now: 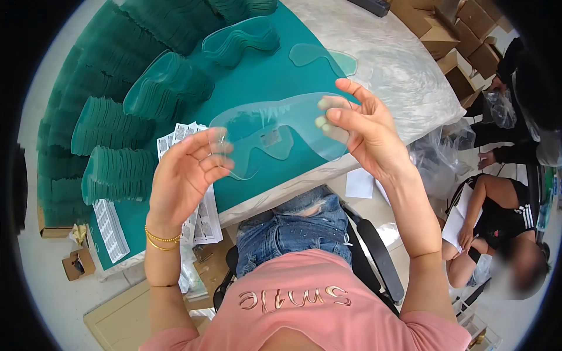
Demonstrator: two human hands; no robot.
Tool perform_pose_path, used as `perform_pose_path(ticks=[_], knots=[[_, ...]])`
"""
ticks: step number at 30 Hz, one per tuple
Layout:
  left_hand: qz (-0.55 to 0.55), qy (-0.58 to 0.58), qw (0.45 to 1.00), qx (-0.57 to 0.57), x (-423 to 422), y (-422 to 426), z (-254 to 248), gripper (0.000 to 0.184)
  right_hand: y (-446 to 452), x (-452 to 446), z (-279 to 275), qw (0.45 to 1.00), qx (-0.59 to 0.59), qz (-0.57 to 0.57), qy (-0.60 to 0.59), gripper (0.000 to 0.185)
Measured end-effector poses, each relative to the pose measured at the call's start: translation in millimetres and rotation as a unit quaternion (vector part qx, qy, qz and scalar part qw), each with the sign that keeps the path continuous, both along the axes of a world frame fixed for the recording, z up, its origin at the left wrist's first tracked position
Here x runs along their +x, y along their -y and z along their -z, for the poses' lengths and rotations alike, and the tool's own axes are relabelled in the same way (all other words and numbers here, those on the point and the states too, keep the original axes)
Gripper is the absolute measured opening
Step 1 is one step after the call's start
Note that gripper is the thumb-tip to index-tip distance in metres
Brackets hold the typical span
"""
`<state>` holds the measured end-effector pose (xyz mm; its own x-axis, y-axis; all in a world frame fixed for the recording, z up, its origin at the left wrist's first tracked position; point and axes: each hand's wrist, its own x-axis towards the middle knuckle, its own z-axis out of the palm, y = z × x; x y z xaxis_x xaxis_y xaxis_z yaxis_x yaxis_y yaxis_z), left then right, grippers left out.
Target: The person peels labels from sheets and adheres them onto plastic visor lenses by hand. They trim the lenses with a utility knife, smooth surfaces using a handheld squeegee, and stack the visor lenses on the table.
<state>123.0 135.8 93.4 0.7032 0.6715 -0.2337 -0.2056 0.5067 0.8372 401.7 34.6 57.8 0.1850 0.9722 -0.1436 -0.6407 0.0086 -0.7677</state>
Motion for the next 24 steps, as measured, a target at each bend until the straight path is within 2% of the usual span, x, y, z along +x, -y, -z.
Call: perform_pose_path(ticks=[12,14,17,20,24], knots=[[0.013,0.01,1.0,-0.018,12.9,-1.9,5.3,0.038,5.7,6.4,-0.1,1.0,-0.007,0.014,0.013,0.052],[-0.036,-0.05,0.998,0.032,18.7,-2.5,7.1,0.035,6.3,12.3,6.3,1.0,-0.012,0.02,0.021,0.052],[-0.051,-0.11,0.988,0.094,13.3,-8.7,16.3,0.034,6.1,36.7,26.0,0.988,-0.088,0.095,0.089,0.056],[-0.05,-0.129,0.985,0.099,6.6,-11.2,22.2,0.034,8.8,61.1,45.7,0.975,-0.135,0.121,0.127,0.06],[-0.049,-0.136,0.985,0.094,3.8,-13.5,25.8,0.034,10.4,75.3,56.8,0.972,-0.157,0.098,0.146,0.06]])
